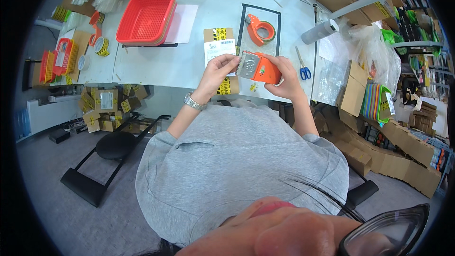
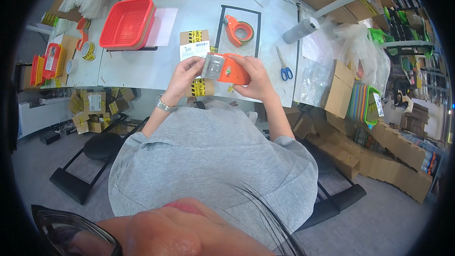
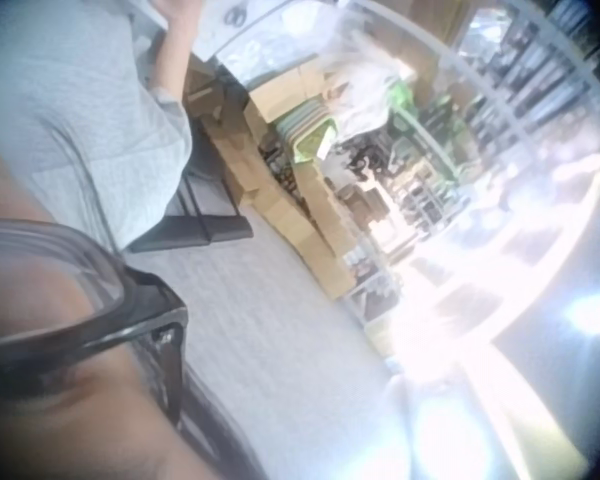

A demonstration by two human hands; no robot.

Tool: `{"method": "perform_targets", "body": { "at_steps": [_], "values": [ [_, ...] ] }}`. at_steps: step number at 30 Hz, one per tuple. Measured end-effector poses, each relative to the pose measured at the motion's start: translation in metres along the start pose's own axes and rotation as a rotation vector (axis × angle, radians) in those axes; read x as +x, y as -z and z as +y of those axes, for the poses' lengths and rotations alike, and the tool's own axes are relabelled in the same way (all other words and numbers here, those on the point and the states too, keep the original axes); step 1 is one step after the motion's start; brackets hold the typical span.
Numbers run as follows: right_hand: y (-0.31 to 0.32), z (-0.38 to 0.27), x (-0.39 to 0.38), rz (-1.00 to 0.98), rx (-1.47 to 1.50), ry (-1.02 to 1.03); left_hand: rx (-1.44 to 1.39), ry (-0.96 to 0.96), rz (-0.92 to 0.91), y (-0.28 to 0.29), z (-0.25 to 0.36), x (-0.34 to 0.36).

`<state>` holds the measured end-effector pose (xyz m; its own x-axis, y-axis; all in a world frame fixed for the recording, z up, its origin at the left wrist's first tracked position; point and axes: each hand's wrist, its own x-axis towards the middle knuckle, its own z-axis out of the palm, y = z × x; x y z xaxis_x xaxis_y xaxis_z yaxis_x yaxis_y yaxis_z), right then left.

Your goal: The person seals a cardboard box with yellow tape, attaches a shipping label, and then wraps a small electronic item in bubble wrap using clear tape. The person works at a table in a warehouse environment.

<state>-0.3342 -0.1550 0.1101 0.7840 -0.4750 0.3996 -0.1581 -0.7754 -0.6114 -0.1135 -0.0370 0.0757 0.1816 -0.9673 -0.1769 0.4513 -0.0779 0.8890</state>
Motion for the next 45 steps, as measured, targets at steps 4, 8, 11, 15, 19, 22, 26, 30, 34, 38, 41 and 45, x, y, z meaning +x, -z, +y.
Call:
{"method": "perform_targets", "body": {
  "at_steps": [4, 8, 11, 15, 19, 22, 26, 30, 34, 38, 41, 45],
  "values": [
    [0.000, -0.003, -0.001, -0.006, 0.038, -0.046, 0.020, -0.063, 0.023, -0.001, -0.009, 0.001],
    [0.001, -0.005, 0.000, -0.012, 0.129, -0.095, -0.127, 0.034, 0.033, -0.003, -0.011, 0.002],
    [0.003, -0.006, 0.004, 0.017, 0.131, -0.073, -0.217, 0.001, 0.036, -0.002, -0.006, -0.002],
    [0.009, -0.009, 0.010, -0.008, 0.106, -0.043, -0.290, -0.012, -0.024, 0.000, 0.005, -0.009],
    [0.010, -0.014, 0.018, -0.106, 0.017, -0.002, 0.213, -0.181, 0.208, -0.001, 0.004, -0.013],
    [0.005, -0.017, 0.021, -0.134, -0.007, 0.018, 0.543, -0.316, 0.374, -0.003, -0.003, -0.015],
    [0.011, -0.019, 0.020, -0.212, 0.025, -0.076, 0.621, -0.284, 0.401, 0.005, -0.002, -0.022],
    [0.051, -0.010, 0.017, -0.227, -0.022, -0.085, 0.393, -0.281, 0.613, 0.054, 0.020, -0.042],
    [0.072, 0.007, 0.004, -0.366, -0.158, -0.175, 0.589, 0.000, 0.481, 0.112, 0.013, -0.068],
    [0.048, 0.032, -0.005, -0.373, -0.180, -0.138, 0.481, -0.117, 0.485, 0.123, -0.033, -0.066],
    [0.030, 0.049, -0.013, -0.413, -0.188, -0.133, 0.468, -0.142, 0.533, 0.127, -0.054, -0.058],
    [0.015, 0.067, -0.022, -0.448, -0.253, -0.142, 0.505, -0.043, 0.525, 0.134, -0.070, -0.052]
  ]
}}
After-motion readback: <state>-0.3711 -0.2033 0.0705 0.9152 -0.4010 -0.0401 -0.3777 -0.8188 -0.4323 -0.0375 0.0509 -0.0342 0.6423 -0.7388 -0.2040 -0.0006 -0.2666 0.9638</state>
